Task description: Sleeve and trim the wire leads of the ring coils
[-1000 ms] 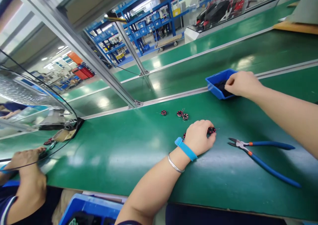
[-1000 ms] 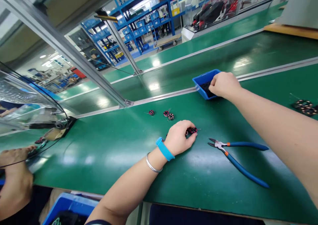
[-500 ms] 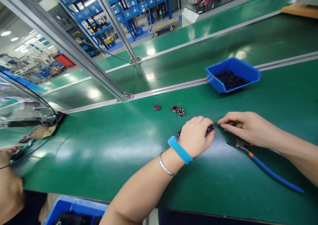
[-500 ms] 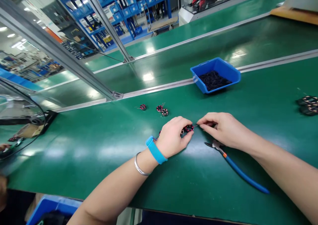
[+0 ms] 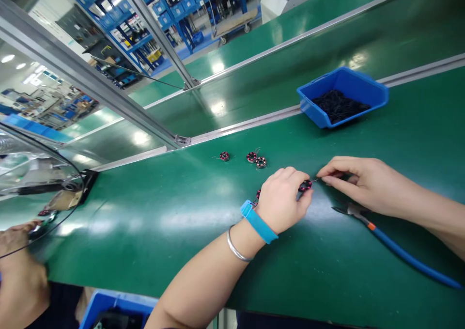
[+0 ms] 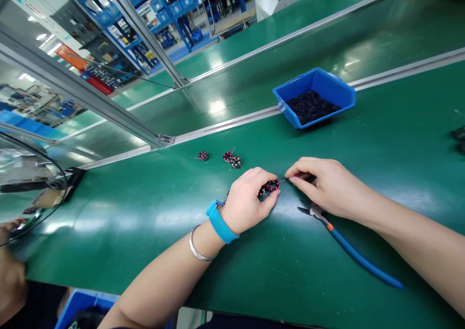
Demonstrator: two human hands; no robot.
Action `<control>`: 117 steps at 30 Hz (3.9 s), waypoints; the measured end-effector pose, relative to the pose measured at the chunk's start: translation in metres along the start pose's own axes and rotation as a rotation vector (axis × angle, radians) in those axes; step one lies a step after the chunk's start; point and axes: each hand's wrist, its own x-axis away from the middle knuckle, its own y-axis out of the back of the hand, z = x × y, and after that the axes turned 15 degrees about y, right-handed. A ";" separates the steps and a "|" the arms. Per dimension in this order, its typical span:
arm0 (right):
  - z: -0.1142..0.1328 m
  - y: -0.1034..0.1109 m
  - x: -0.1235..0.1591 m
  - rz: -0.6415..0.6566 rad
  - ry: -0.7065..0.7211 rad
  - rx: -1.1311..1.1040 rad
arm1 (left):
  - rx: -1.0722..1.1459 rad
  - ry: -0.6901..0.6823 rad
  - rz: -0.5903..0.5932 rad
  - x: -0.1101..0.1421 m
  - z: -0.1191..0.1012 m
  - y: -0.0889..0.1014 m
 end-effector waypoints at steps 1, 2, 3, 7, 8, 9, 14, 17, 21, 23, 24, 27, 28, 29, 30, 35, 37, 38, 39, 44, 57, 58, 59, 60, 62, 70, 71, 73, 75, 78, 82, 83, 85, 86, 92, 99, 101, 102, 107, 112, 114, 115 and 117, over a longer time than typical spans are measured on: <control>0.000 0.001 0.000 0.005 0.006 0.004 | -0.001 0.000 0.000 0.000 0.000 0.000; 0.000 0.000 0.000 0.010 0.011 0.010 | -0.003 0.001 0.000 0.000 0.000 0.000; -0.001 0.000 0.000 0.013 0.015 0.016 | -0.004 0.001 -0.001 0.000 0.000 0.000; -0.007 -0.007 0.004 -0.019 0.057 0.039 | 0.000 -0.002 -0.003 0.000 0.000 0.000; -0.009 -0.008 0.005 -0.036 0.076 0.043 | 0.002 -0.004 -0.005 0.000 0.000 0.000; -0.010 -0.009 0.005 -0.057 0.092 0.050 | 0.004 -0.005 -0.007 0.000 0.000 -0.001; -0.002 -0.005 0.003 -0.021 0.071 0.080 | 0.002 -0.007 -0.012 0.000 0.001 -0.001; 0.004 -0.005 0.001 -0.027 0.080 0.111 | 0.003 -0.015 -0.017 0.000 0.001 -0.001; 0.008 -0.011 0.000 -0.045 0.087 0.082 | 0.012 -0.027 -0.033 -0.001 0.003 -0.004; 0.009 -0.014 0.001 -0.063 0.055 0.029 | 0.017 -0.029 -0.042 -0.001 0.003 -0.004; 0.009 -0.014 0.001 -0.068 0.026 -0.007 | 0.019 -0.029 -0.046 -0.001 0.004 -0.005; 0.008 -0.013 0.004 -0.044 -0.100 -0.141 | 0.022 -0.030 -0.054 0.000 0.004 -0.005; 0.006 -0.011 0.005 -0.033 -0.143 -0.184 | 0.021 -0.030 -0.055 0.000 0.004 -0.006; 0.005 -0.010 0.006 -0.026 -0.184 -0.222 | 0.020 -0.029 -0.056 0.000 0.004 -0.006; 0.004 -0.009 0.007 -0.024 -0.225 -0.256 | 0.020 -0.028 -0.058 0.000 0.004 -0.006; 0.001 -0.008 0.006 -0.040 -0.430 -0.384 | 0.032 -0.035 -0.087 -0.001 0.006 -0.008; 0.001 -0.009 0.006 -0.047 -0.449 -0.393 | 0.036 -0.042 -0.098 0.000 0.006 -0.009; 0.001 -0.009 0.006 -0.050 -0.447 -0.396 | 0.039 -0.044 -0.102 0.000 0.007 -0.009; 0.001 -0.010 0.006 -0.051 -0.443 -0.398 | 0.041 -0.045 -0.104 0.000 0.007 -0.009; 0.002 -0.012 0.006 -0.054 -0.421 -0.404 | 0.045 -0.037 -0.107 0.000 0.007 -0.010; 0.002 -0.014 0.005 -0.047 -0.448 -0.383 | 0.052 -0.045 -0.130 0.000 0.007 -0.010; 0.002 -0.014 0.005 -0.052 -0.452 -0.384 | 0.054 -0.046 -0.131 0.000 0.007 -0.010; 0.002 -0.014 0.004 -0.056 -0.453 -0.386 | 0.055 -0.047 -0.130 0.000 0.007 -0.010; 0.002 -0.014 0.004 -0.057 -0.453 -0.388 | 0.055 -0.048 -0.128 0.000 0.007 -0.010; 0.002 -0.015 0.005 -0.059 -0.447 -0.392 | 0.055 -0.048 -0.124 0.000 0.007 -0.010; 0.004 -0.012 0.005 -0.042 -0.413 -0.410 | 0.048 -0.046 -0.128 0.001 0.007 -0.009; 0.004 -0.012 0.005 -0.037 -0.408 -0.411 | 0.049 -0.046 -0.128 0.001 0.007 -0.009; 0.004 -0.012 0.005 -0.026 -0.395 -0.413 | 0.052 -0.047 -0.129 0.001 0.007 -0.009; 0.004 -0.012 0.005 -0.017 -0.386 -0.415 | 0.056 -0.048 -0.131 0.001 0.007 -0.009; 0.004 -0.012 0.004 -0.009 -0.389 -0.416 | 0.063 -0.048 -0.131 0.001 0.008 -0.010; 0.008 -0.011 0.003 -0.010 -0.403 -0.421 | 0.075 -0.044 -0.124 0.001 0.008 -0.010; 0.008 -0.011 0.002 -0.010 -0.398 -0.424 | 0.077 -0.044 -0.122 0.001 0.008 -0.010; 0.010 -0.011 0.002 -0.008 -0.385 -0.426 | 0.076 -0.049 -0.119 0.001 0.009 -0.011; 0.010 -0.011 0.001 -0.007 -0.381 -0.425 | 0.074 -0.053 -0.118 0.001 0.009 -0.011; 0.010 -0.008 0.001 0.022 -0.390 -0.418 | 0.031 -0.082 -0.098 0.002 0.009 -0.010; 0.012 -0.006 0.002 0.044 -0.340 -0.390 | 0.003 -0.134 -0.096 0.003 0.008 -0.010; 0.013 -0.007 0.002 0.059 -0.335 -0.381 | 0.004 -0.142 -0.097 0.003 0.008 -0.010; 0.013 -0.008 0.002 0.065 -0.331 -0.374 | 0.005 -0.144 -0.099 0.003 0.008 -0.011; 0.012 -0.011 0.002 0.045 -0.328 -0.305 | 0.017 -0.152 -0.108 0.003 0.010 -0.013; 0.002 -0.007 0.006 0.019 -0.246 -0.201 | 0.016 -0.119 -0.119 0.003 0.010 -0.013; 0.000 -0.006 0.007 0.034 -0.138 -0.087 | 0.011 -0.113 -0.115 0.003 0.009 -0.013; 0.000 -0.006 0.006 0.040 -0.077 -0.027 | 0.010 -0.112 -0.113 0.003 0.009 -0.013; 0.001 -0.007 0.005 0.040 0.022 0.070 | 0.011 -0.109 -0.109 0.003 0.009 -0.012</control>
